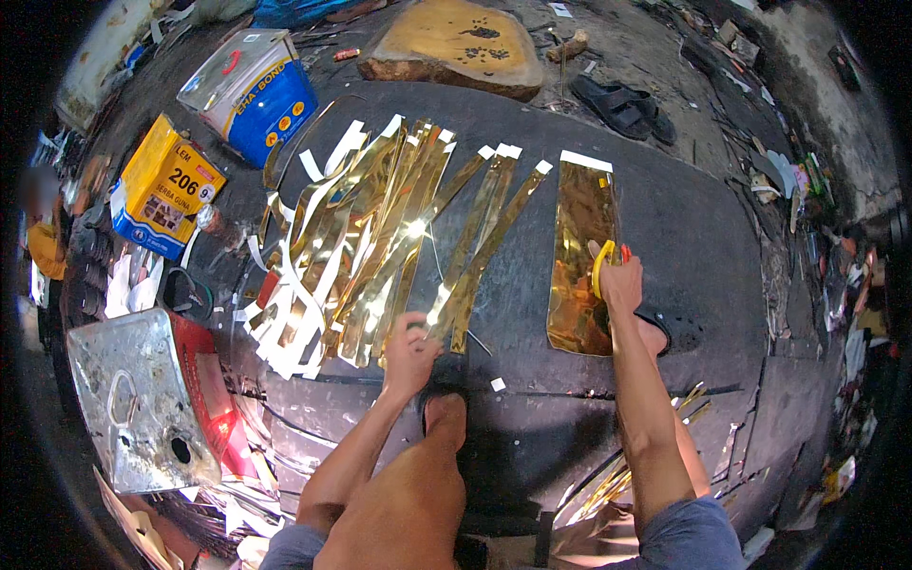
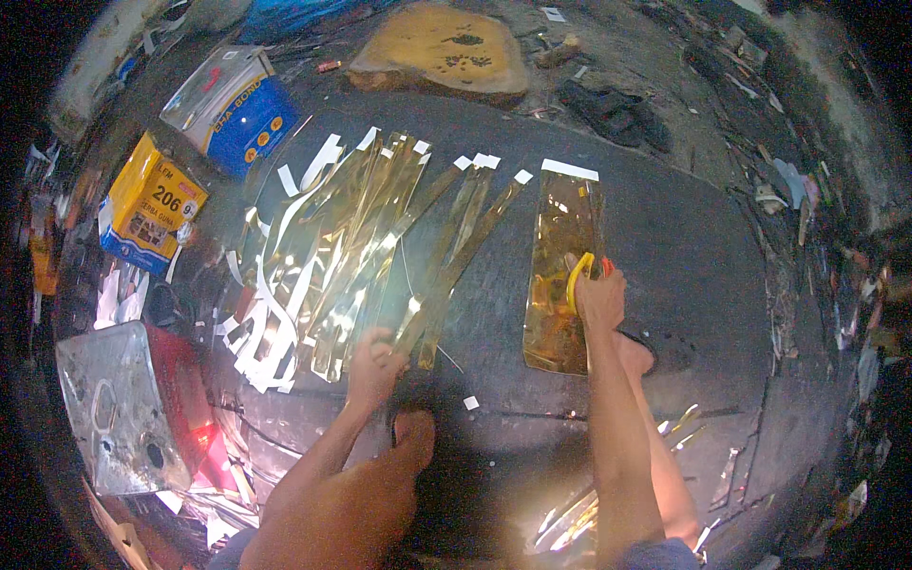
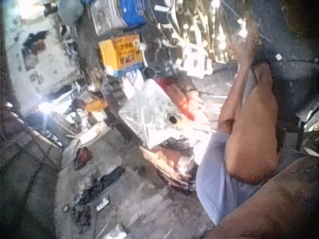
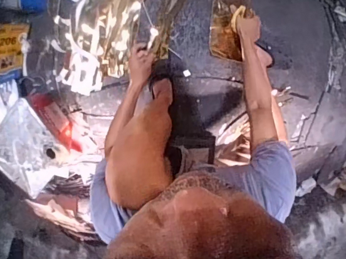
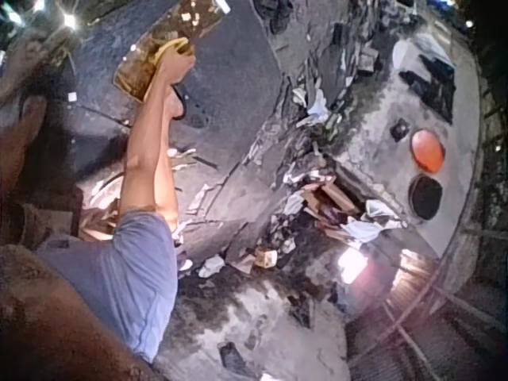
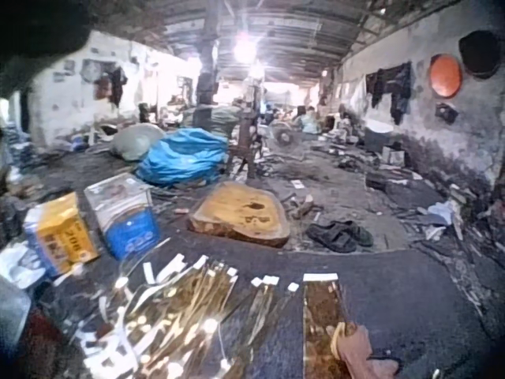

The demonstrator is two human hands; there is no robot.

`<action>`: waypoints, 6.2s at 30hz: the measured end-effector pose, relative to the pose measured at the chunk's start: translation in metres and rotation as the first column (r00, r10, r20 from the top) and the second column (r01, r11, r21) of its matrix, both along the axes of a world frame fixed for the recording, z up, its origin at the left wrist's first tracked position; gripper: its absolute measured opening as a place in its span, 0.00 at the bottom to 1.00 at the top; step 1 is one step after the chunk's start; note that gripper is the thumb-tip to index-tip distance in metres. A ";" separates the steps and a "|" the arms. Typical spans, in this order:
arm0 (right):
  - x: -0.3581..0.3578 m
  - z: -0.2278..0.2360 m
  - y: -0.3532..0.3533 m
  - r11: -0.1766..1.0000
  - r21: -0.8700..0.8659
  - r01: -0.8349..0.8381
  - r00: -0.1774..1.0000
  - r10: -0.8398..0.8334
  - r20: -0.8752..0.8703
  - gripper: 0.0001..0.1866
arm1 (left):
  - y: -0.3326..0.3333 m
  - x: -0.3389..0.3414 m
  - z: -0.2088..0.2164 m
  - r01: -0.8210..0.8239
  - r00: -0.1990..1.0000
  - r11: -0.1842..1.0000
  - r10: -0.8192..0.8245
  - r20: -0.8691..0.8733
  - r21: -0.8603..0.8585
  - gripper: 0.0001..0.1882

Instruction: The person cuts a sheet of gold foil into strips using scissors, then peels off the white backing from the strips. The cut pieces and backing are placed on the floor.

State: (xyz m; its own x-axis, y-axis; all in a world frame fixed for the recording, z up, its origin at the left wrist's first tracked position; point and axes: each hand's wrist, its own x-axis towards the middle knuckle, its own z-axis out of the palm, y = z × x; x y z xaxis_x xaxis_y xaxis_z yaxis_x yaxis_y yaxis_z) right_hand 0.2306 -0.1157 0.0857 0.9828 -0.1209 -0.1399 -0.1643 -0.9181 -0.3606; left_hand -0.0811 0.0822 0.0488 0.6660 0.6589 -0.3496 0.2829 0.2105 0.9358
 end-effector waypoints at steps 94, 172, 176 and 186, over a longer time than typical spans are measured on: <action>-0.002 -0.057 0.177 0.450 -0.272 -0.851 0.432 0.893 0.127 0.70 | 0.027 -0.029 -0.078 -0.483 0.874 0.808 0.470 -0.126 -0.337 0.10; -0.285 0.064 -0.154 0.291 0.847 0.445 0.727 0.435 -0.532 0.38 | -0.114 0.119 -0.089 0.209 0.963 0.929 -0.250 -0.104 -0.305 0.08; -0.285 0.057 -0.150 0.378 0.718 0.584 0.640 0.330 -0.694 0.34 | -0.102 0.119 -0.085 0.184 0.961 0.893 -0.252 -0.116 -0.411 0.06; -0.293 0.008 -0.135 0.479 0.650 0.590 0.389 0.537 -0.748 0.50 | -0.087 0.130 -0.060 0.214 0.933 0.876 -0.314 -0.175 -0.431 0.05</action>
